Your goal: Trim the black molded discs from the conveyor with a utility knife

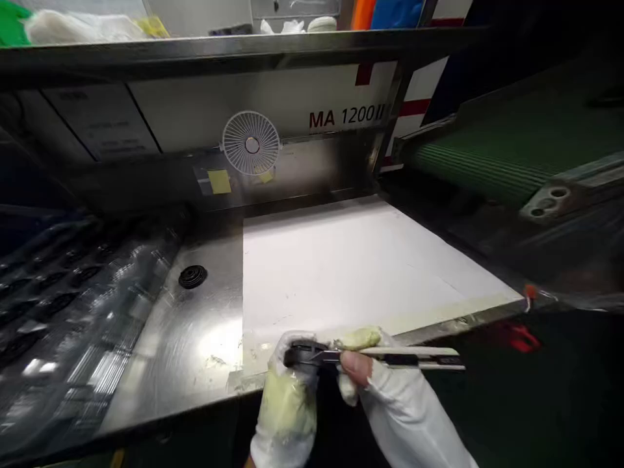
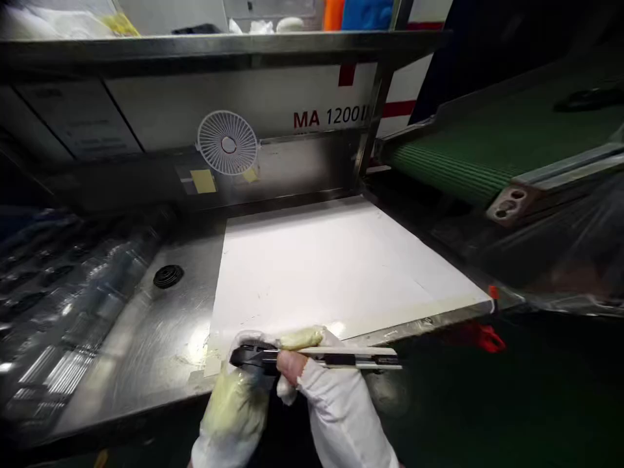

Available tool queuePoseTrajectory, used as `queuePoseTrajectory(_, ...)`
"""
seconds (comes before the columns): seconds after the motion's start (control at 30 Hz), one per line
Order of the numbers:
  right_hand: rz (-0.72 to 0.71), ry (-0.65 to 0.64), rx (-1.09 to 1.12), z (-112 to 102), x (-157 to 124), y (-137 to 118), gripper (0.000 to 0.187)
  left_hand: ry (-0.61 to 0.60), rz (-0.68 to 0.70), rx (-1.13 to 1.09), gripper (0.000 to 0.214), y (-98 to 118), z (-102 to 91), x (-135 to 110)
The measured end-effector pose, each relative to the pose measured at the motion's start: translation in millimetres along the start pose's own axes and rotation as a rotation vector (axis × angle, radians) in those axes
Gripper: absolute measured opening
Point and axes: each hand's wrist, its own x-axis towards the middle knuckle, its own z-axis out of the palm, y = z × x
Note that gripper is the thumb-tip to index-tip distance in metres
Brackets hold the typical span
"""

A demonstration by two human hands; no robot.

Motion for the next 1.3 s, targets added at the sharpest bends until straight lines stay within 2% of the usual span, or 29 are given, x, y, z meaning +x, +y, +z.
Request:
queuePoseTrajectory(0.13,-0.017,-0.010,-0.034,-0.8,0.3,1.1,0.023,-0.008,-0.043,-0.043,0.010,1.3,0.9,-0.2)
queuePoseTrajectory(0.33,-0.015,-0.057,-0.036,0.8,-0.5,-1.5,0.020,-0.022,-0.184,-0.406,0.006,2.5,6.4,1.2)
queuePoseTrajectory(0.43,-0.012,-0.068,-0.040,2.1,-1.5,-2.2,0.020,-0.009,-0.229,-0.436,0.004,2.8,7.5,1.9)
queuePoseTrajectory(0.53,-0.031,-0.019,0.003,2.2,-1.6,-0.6,0.018,-0.026,-0.225,-0.424,0.009,1.7,7.8,2.0)
queuePoseTrajectory(0.63,-0.022,-0.023,0.009,0.9,-1.9,0.8,0.012,-0.023,-0.199,-0.382,0.013,-0.1,6.0,2.3)
queuePoseTrajectory(0.7,0.012,-0.121,-0.043,-1.3,-2.5,-0.3,0.015,-0.019,-0.162,-0.286,0.012,-0.1,1.6,2.5)
queuePoseTrajectory(0.77,0.047,-0.224,-0.081,-4.9,-2.1,-3.6,0.017,-0.056,-0.042,-0.026,0.013,1.7,-4.7,2.6)
queuePoseTrajectory(0.83,0.039,-0.247,-0.097,-9.5,0.7,-8.6,0.018,-0.115,0.108,0.269,0.016,4.7,-10.0,2.6)
queuePoseTrajectory(0.87,0.023,-0.239,-0.113,-11.7,3.2,-11.4,0.021,-0.141,0.141,0.347,0.018,6.0,-11.4,2.7)
queuePoseTrajectory(0.9,0.011,-0.239,-0.138,-13.6,6.3,-14.2,0.026,-0.160,0.132,0.342,0.020,6.8,-11.5,3.0)
queuePoseTrajectory(0.97,0.023,-0.278,-0.187,-15.5,13.9,-19.1,0.033,-0.196,0.033,0.172,0.027,6.6,-8.8,4.0)
queuePoseTrajectory(1.07,0.086,-0.369,-0.231,-14.5,24.4,-23.4,0.033,-0.247,-0.049,-0.061,0.033,2.4,-1.4,6.0)
queuePoseTrajectory(1.3,0.084,-0.418,-0.342,-23.4,25.2,-23.5,0.030,-0.221,-0.118,-0.186,0.025,-0.7,1.7,6.0)
